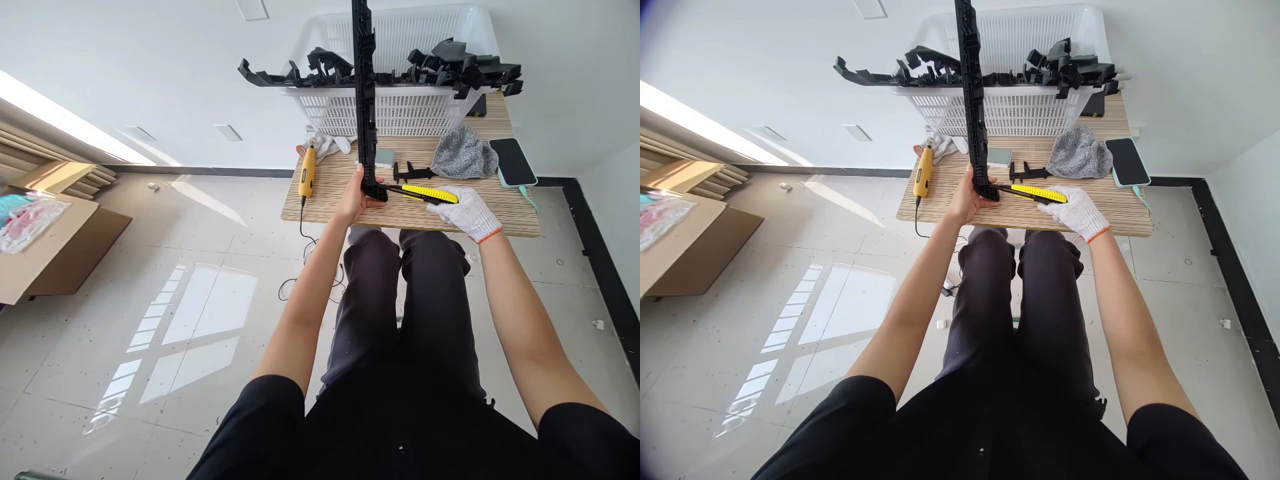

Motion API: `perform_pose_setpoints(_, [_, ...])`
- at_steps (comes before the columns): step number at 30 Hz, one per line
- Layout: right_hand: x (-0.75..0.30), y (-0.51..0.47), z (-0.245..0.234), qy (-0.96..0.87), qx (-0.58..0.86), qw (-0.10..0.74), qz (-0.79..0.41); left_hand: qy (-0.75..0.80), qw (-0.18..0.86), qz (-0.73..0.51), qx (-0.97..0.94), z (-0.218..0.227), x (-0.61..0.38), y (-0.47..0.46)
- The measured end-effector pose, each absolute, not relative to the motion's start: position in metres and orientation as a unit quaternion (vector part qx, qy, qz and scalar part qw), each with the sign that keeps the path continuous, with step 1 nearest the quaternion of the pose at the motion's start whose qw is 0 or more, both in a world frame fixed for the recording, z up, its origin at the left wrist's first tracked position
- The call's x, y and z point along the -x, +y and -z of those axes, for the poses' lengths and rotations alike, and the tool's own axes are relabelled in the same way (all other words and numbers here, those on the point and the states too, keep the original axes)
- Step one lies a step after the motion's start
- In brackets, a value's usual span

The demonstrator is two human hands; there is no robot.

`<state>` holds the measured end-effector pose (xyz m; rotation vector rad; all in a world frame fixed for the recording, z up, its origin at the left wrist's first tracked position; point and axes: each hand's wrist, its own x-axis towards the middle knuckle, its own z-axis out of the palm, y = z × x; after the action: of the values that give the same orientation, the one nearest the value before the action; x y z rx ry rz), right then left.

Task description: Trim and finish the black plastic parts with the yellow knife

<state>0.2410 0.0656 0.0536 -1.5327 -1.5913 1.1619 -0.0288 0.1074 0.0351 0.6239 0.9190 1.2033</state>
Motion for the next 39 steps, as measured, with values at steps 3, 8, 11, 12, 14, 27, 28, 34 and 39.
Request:
perform_pose_setpoints(3, [-0.240,0.065,-0.055,-0.588,0.592,0.328,-0.443,0.406,0.683,-0.536,-0.285,-0.035,0.029,0.107])
perform_pose_setpoints(8, [-0.237,0.063,-0.058,-0.595,0.590,0.315,-0.446,0.408,0.689,-0.532,-0.274,-0.035,0.031,0.106])
perform_pose_setpoints(11, [-0.236,0.062,-0.059,-0.594,0.589,0.318,-0.447,0.404,0.693,-0.528,-0.281,-0.034,0.032,0.107])
perform_pose_setpoints(12, [-0.236,0.062,-0.059,-0.596,0.588,0.319,-0.444,0.403,0.694,-0.525,-0.283,-0.034,0.032,0.107])
perform_pose_setpoints(14, [-0.235,0.061,-0.059,-0.603,0.587,0.321,-0.435,0.406,0.694,-0.519,-0.291,-0.034,0.033,0.107])
perform_pose_setpoints(27, [-0.232,0.060,-0.062,-0.622,0.594,0.310,-0.406,0.421,0.671,-0.525,-0.311,-0.033,0.031,0.106])
perform_pose_setpoints(28, [-0.232,0.060,-0.061,-0.624,0.589,0.310,-0.410,0.426,0.667,-0.520,-0.322,-0.033,0.031,0.106])
perform_pose_setpoints(34, [-0.236,0.062,-0.054,-0.641,0.569,0.327,-0.398,0.456,0.636,-0.500,-0.372,-0.036,0.030,0.105])
perform_pose_setpoints(39, [-0.239,0.064,-0.049,-0.648,0.568,0.319,-0.395,0.458,0.628,-0.501,-0.380,-0.034,0.031,0.105])
